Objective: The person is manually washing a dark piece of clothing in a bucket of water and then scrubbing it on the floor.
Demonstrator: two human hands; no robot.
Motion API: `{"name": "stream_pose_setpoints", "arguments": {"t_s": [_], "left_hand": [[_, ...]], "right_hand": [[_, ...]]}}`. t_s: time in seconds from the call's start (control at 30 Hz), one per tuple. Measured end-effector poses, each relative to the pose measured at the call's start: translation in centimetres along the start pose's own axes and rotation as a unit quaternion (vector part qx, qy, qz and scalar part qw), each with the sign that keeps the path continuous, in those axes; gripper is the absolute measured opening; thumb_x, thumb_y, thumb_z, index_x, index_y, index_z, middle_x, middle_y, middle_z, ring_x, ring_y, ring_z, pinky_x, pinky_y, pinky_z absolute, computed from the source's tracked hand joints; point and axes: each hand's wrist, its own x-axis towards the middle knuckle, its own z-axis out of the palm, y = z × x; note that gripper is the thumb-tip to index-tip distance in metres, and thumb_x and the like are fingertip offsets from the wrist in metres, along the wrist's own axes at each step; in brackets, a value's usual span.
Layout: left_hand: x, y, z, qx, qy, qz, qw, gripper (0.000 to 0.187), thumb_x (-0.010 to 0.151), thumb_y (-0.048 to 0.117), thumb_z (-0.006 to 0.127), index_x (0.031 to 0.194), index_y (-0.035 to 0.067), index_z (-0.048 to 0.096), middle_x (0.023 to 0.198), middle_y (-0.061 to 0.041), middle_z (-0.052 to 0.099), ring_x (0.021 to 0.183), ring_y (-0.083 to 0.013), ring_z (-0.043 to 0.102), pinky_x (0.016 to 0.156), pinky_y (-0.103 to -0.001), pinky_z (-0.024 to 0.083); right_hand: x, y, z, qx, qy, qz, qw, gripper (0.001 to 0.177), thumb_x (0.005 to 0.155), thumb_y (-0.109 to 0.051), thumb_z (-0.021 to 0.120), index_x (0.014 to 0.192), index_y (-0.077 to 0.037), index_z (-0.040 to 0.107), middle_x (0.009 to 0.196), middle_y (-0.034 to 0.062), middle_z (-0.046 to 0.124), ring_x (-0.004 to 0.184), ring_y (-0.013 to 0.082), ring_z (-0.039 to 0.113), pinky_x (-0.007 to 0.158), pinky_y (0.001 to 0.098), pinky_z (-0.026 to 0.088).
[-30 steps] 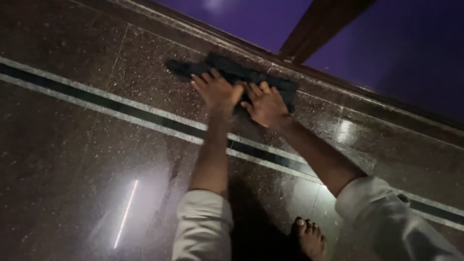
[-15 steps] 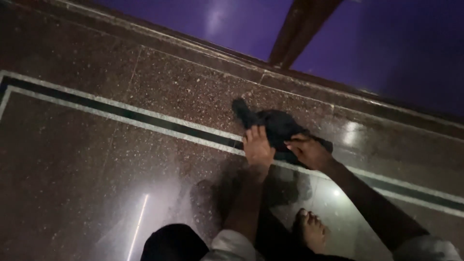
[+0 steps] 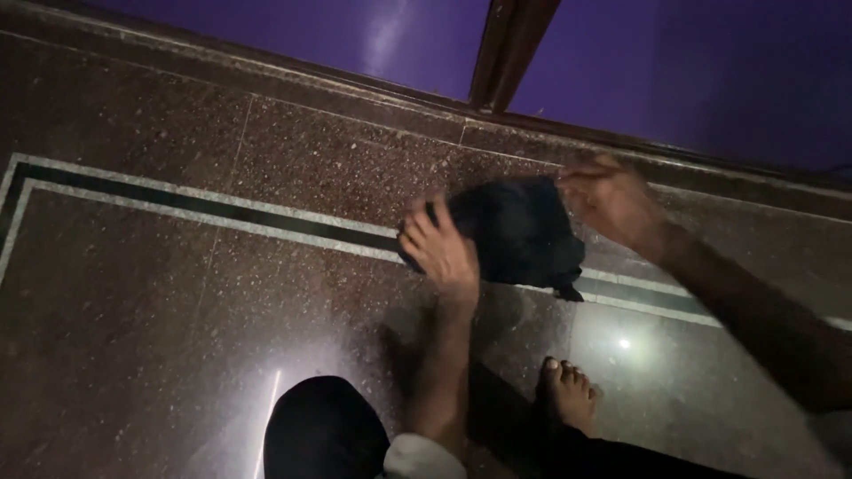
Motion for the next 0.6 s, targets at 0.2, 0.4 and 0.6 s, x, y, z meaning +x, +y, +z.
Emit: {"name": "stream_pose_setpoints", "arguments": {"t_s": [0.2, 0.4, 0.6], "left_hand": [[-3.6, -2.1, 14.9, -0.004, -0.179, 0.137, 0.974, 0.05, 0.112, 0.04, 0.055, 0.153, 0.013, 0.047, 0.156, -0.013, 0.044, 0.146, -0.0344, 0.04, 0.126, -0.053, 0.038], [-2.1, -6.3, 11.0, -0.135, -0.113, 0.199, 0.964, 0.07, 0.1, 0.053, 0.058, 0.157, 0.014, 0.043, 0.168, -0.009, 0.032, 0.154, -0.0313, 0.035, 0.099, -0.044, 0.054], [3.3, -10.9, 10.9, -0.074, -0.11, 0.222, 0.966, 0.075, 0.097, 0.059, 0.059, 0.159, 0.021, 0.041, 0.168, -0.003, 0.032, 0.154, -0.0277, 0.035, 0.098, -0.044, 0.054]], "right_hand": [[1.0, 0.0, 6.7, -0.079, -0.12, -0.143, 0.979, 0.053, 0.092, -0.033, 0.055, 0.137, -0.009, 0.066, 0.153, 0.0227, 0.05, 0.126, 0.0433, 0.051, 0.099, 0.0633, 0.043], [1.9, -6.5, 17.8, -0.155, -0.08, -0.011, 0.985, 0.052, 0.106, -0.046, 0.04, 0.149, -0.016, 0.046, 0.168, 0.0124, 0.031, 0.154, 0.0372, 0.033, 0.117, 0.0675, 0.025], [6.0, -9.7, 22.3, -0.041, 0.086, 0.095, 0.991, 0.068, 0.109, -0.054, 0.036, 0.166, -0.018, 0.028, 0.173, 0.0146, 0.017, 0.158, 0.0356, 0.017, 0.119, 0.0715, 0.012]]}}
